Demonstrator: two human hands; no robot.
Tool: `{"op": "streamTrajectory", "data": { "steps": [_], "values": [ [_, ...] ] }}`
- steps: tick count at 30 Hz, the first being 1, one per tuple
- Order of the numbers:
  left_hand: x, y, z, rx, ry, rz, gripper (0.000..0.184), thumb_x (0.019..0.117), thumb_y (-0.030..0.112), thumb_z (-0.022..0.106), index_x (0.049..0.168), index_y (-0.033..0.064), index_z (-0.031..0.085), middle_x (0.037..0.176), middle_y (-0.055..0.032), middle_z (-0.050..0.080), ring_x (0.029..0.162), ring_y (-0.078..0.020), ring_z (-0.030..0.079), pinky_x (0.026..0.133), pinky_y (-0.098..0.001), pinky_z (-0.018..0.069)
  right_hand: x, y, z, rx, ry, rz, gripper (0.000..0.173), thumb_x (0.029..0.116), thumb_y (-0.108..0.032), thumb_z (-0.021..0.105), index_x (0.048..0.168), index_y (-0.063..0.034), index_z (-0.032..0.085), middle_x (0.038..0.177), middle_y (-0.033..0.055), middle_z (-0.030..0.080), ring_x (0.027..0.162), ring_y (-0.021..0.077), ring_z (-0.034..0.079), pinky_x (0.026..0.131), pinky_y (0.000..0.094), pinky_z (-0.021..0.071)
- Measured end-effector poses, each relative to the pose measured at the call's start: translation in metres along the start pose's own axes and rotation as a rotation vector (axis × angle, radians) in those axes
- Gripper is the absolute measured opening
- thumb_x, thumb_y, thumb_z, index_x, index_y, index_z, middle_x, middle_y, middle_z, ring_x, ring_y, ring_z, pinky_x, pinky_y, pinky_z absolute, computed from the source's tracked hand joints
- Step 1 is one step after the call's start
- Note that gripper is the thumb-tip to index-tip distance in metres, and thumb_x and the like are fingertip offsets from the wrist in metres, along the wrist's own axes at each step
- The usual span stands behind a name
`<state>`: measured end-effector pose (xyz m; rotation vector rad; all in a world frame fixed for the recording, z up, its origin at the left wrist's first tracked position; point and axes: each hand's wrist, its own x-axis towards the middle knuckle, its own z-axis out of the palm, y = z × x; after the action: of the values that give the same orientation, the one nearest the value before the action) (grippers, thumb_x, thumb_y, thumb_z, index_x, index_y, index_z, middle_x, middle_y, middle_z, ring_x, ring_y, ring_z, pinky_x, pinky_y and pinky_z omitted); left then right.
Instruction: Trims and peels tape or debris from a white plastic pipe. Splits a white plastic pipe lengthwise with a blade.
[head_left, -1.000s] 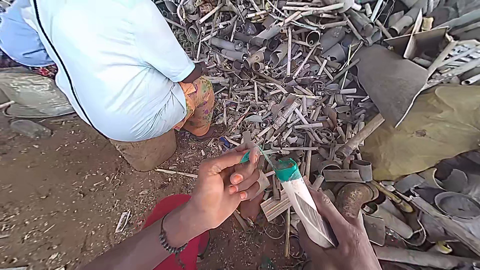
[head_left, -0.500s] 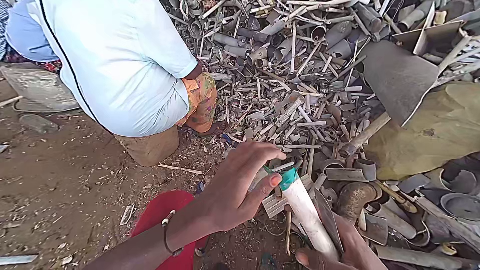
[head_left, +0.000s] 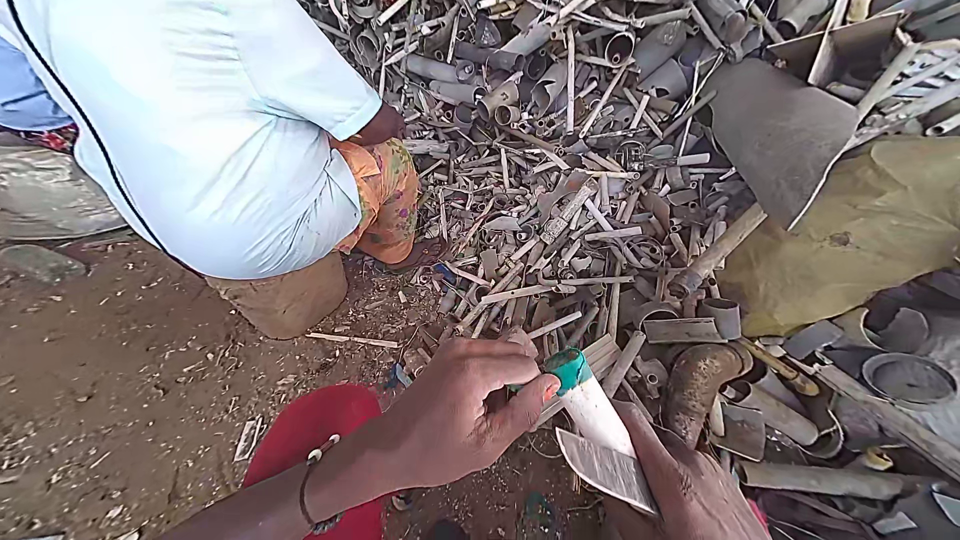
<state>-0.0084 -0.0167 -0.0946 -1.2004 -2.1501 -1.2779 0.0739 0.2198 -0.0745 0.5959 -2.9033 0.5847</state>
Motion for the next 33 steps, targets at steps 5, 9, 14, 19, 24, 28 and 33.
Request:
{"op": "streamTrajectory", "data": {
  "steps": [5,9,14,19,24,28,33],
  "values": [
    [0.001,0.011,-0.006,-0.554,-0.08,-0.206,0.035,0.1077,0.026,0.051,0.077,0.012,0.058,0.064,0.0125,0.056,0.054,0.0121,0.048,0.048,-0.0052,0.0383,0.008,0.003,0.013,-0.404,0.25,-0.039,0.049,0.0609,-0.018,0.08,0.104,0.0017,0.065,0.061,0.0107,0.06,0.048,0.031,0.063,0.041,0.0429,0.0457],
    [0.005,0.006,-0.016,-0.747,-0.1,-0.142,0.033,0.109,0.029,0.048,0.081,0.0135,0.057,0.064,0.0128,0.052,0.056,0.0112,0.046,0.05,-0.0057,0.0373,0.012,0.006,0.021,-0.614,0.32,-0.052,0.04,0.0603,-0.015,0.079,0.095,-0.0009,0.066,0.059,0.0093,0.058,0.046,0.0266,0.06,0.039,0.0362,0.042],
    [0.008,0.005,-0.007,-0.909,-0.007,-0.217,0.037,0.1092,0.033,0.046,0.085,0.0123,0.065,0.068,0.0126,0.057,0.057,0.0091,0.049,0.052,-0.0075,0.0389,0.011,0.005,0.026,-0.499,0.196,-0.116,0.038,0.0603,-0.013,0.077,0.095,-0.0044,0.066,0.056,0.0069,0.055,0.044,0.0262,0.059,0.038,0.0371,0.042],
    [0.012,-0.007,-0.02,-0.572,0.108,-0.236,0.046,0.1043,0.032,0.058,0.148,0.0186,0.052,0.086,0.009,0.06,0.065,0.0016,0.055,0.059,-0.0136,0.049,0.004,0.015,0.031,-0.338,-0.046,-0.16,0.039,0.0659,-0.013,0.082,0.102,-0.0054,0.07,0.059,0.0101,0.061,0.049,0.0317,0.063,0.042,0.0462,0.048],
    [0.002,-0.016,-0.034,-0.1,0.09,-0.262,0.036,0.104,0.045,0.053,0.118,0.0142,0.066,0.095,0.0079,0.066,0.081,-0.0003,0.061,0.072,-0.019,0.053,-0.008,0.017,0.038,-0.214,-0.07,-0.149,0.032,0.0703,-0.011,0.08,0.1,-0.0037,0.07,0.061,0.0118,0.063,0.05,0.0332,0.065,0.042,0.0491,0.0487],
    [-0.007,-0.01,-0.023,-0.043,-0.381,-0.488,0.057,0.0957,0.069,0.051,0.096,0.0146,0.068,0.078,0.008,0.062,0.069,0.0017,0.059,0.061,-0.0189,0.0486,-0.005,0.029,0.022,-0.279,0.054,-0.098,0.031,0.0657,-0.015,0.079,0.093,-0.0061,0.068,0.058,0.0097,0.06,0.047,0.0312,0.063,0.039,0.0469,0.0457],
    [-0.005,-0.01,-0.009,-0.135,-0.366,-0.342,0.061,0.0961,0.062,0.058,0.135,0.0155,0.064,0.12,0.0025,0.069,0.105,-0.0044,0.067,0.086,-0.0229,0.0584,-0.003,0.026,0.015,-0.284,0.094,-0.112,0.031,0.0656,-0.018,0.08,0.092,-0.0075,0.068,0.057,0.0078,0.058,0.046,0.0292,0.062,0.039,0.0453,0.0453]
  ]
}}
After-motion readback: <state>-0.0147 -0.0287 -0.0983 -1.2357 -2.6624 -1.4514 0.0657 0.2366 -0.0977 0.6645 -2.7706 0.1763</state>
